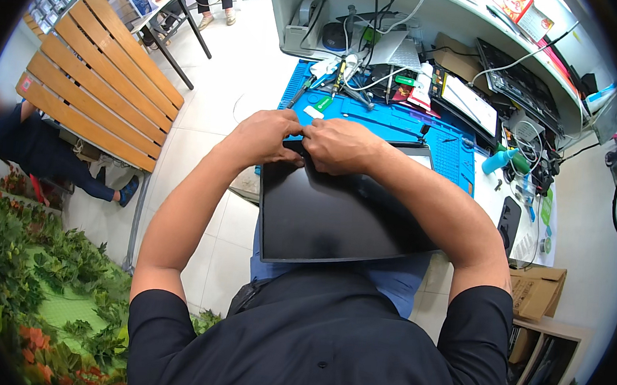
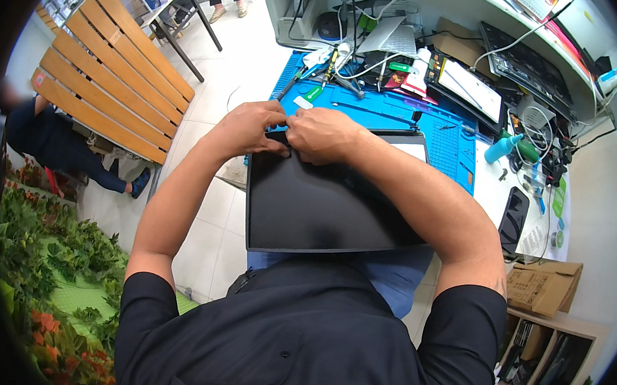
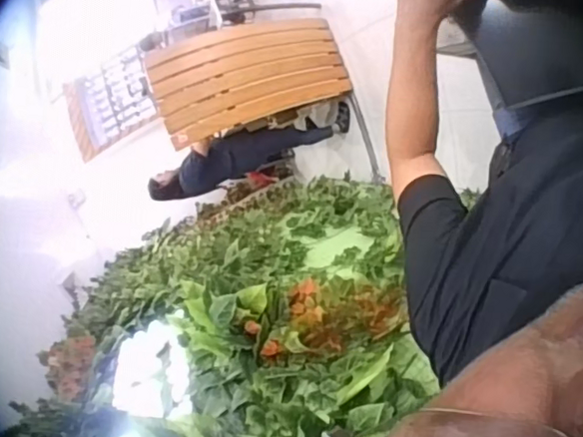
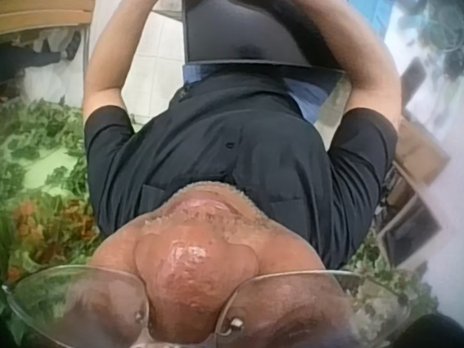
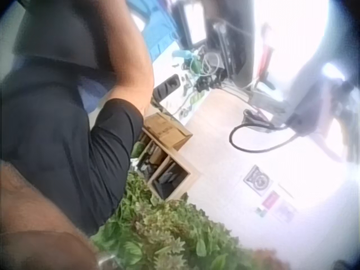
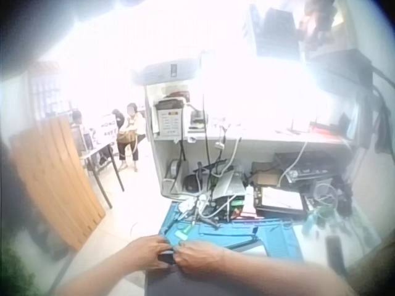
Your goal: The person removes the plastic bezel from a laptop screen assembly by hand and then uses a screwdriver to remove a screw from the internal hinge assembly.
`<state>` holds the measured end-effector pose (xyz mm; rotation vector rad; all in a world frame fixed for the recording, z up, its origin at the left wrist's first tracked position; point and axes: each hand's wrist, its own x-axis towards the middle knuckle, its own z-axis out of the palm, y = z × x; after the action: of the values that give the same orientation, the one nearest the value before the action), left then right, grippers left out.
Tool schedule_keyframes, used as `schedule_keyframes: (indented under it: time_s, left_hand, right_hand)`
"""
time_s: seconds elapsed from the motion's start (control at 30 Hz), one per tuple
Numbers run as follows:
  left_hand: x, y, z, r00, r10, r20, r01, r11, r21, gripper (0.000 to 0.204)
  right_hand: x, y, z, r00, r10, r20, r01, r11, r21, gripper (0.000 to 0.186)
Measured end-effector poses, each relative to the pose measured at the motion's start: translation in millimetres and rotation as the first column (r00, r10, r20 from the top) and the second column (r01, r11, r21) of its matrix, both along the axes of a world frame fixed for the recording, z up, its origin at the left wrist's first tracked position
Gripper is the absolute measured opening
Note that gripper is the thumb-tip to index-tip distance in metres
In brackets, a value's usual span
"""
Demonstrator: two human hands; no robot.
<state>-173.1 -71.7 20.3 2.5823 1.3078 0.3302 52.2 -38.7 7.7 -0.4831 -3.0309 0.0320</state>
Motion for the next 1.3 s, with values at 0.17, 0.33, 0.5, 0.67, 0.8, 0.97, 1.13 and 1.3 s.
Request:
schedule_keyframes:
  time_s: [0.17, 0.33, 0.5, 0.67, 0.8, 0.97, 1.13, 1.3]
  left_hand:
    - [9, 17, 9, 0.978, -0.022, -0.208, 0.007, 0.998, -0.07, 0.037]
    - [12, 10, 6, 0.979, -0.01, -0.204, 0.003, 0.999, -0.036, 0.031]
    - [11, 6, 5, 0.989, -0.002, -0.146, -0.001, 1.0, -0.02, 0.031]
    - [11, 5, 5, 0.992, -0.008, -0.124, 0.009, 1.0, 0.007, 0.031]
    - [10, 6, 4, 0.995, -0.013, -0.102, 0.014, 1.0, 0.009, 0.032]
    - [11, 5, 8, 0.995, 0.005, -0.103, -0.01, 0.999, -0.043, 0.032]
    - [10, 6, 5, 0.997, -0.012, -0.073, 0.011, 1.0, -0.006, 0.031]
    - [11, 4, 5, 0.997, -0.005, -0.072, 0.006, 1.0, 0.014, 0.03]
  right_hand:
    - [2, -2, 1, 0.999, -0.051, 0.019, 0.051, 0.998, -0.02, 0.019]
    - [16, -3, 0, 0.994, -0.11, -0.025, 0.109, 0.994, -0.021, 0.02]
    - [27, 0, 0, 0.996, -0.092, -0.016, 0.092, 0.996, 0.004, 0.02]
    - [30, 0, 1, 0.997, -0.078, -0.027, 0.078, 0.997, 0.009, 0.02]
    - [38, 0, 2, 0.994, -0.107, -0.006, 0.107, 0.994, 0.002, 0.02]
    - [43, 0, 3, 0.993, -0.119, -0.007, 0.119, 0.993, -0.003, 0.019]
    - [46, 0, 4, 0.993, -0.117, -0.005, 0.117, 0.993, 0.004, 0.019]
    - [51, 1, 4, 0.993, -0.117, 0.0, 0.117, 0.993, 0.016, 0.018]
